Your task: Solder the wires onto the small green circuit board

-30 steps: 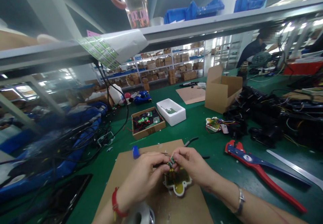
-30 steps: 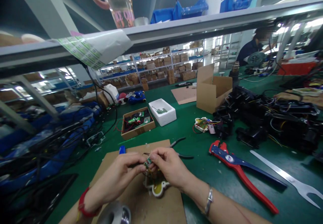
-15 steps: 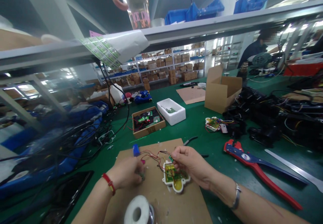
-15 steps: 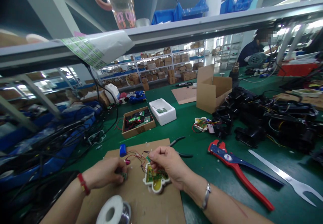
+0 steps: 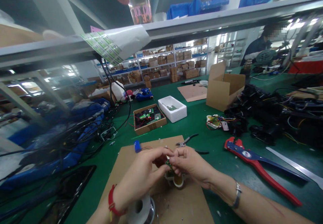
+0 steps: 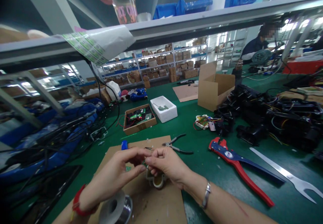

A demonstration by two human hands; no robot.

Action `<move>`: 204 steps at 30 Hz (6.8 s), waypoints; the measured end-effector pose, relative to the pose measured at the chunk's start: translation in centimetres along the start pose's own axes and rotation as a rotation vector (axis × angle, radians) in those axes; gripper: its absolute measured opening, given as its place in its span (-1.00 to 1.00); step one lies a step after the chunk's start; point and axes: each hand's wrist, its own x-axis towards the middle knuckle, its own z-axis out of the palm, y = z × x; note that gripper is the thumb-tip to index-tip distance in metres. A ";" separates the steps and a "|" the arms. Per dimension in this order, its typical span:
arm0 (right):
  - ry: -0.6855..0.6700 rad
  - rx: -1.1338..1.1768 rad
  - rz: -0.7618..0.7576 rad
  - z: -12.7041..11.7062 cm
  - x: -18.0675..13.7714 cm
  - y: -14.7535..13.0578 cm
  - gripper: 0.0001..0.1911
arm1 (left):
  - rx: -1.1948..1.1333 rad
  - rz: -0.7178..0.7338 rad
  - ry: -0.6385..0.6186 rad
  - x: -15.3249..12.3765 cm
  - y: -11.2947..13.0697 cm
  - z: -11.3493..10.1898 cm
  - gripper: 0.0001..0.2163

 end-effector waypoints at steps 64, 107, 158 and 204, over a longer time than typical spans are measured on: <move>0.127 -1.136 -0.258 0.1 0.1 1.2 -0.81 | 0.344 -0.027 -0.075 1.9 -8.7 -1.4 -0.81; 0.025 -1.082 -0.299 -0.3 0.6 1.9 -0.61 | -0.179 -0.145 -0.123 2.2 -8.2 0.1 -0.87; 0.229 -1.050 -0.683 1.3 -1.3 1.8 -0.79 | -0.097 -0.018 0.204 -2.3 -4.7 0.6 -0.91; -0.046 -0.953 -0.708 3.7 -2.2 4.6 -0.93 | -0.348 -0.417 1.294 -18.1 -10.1 -2.4 -0.81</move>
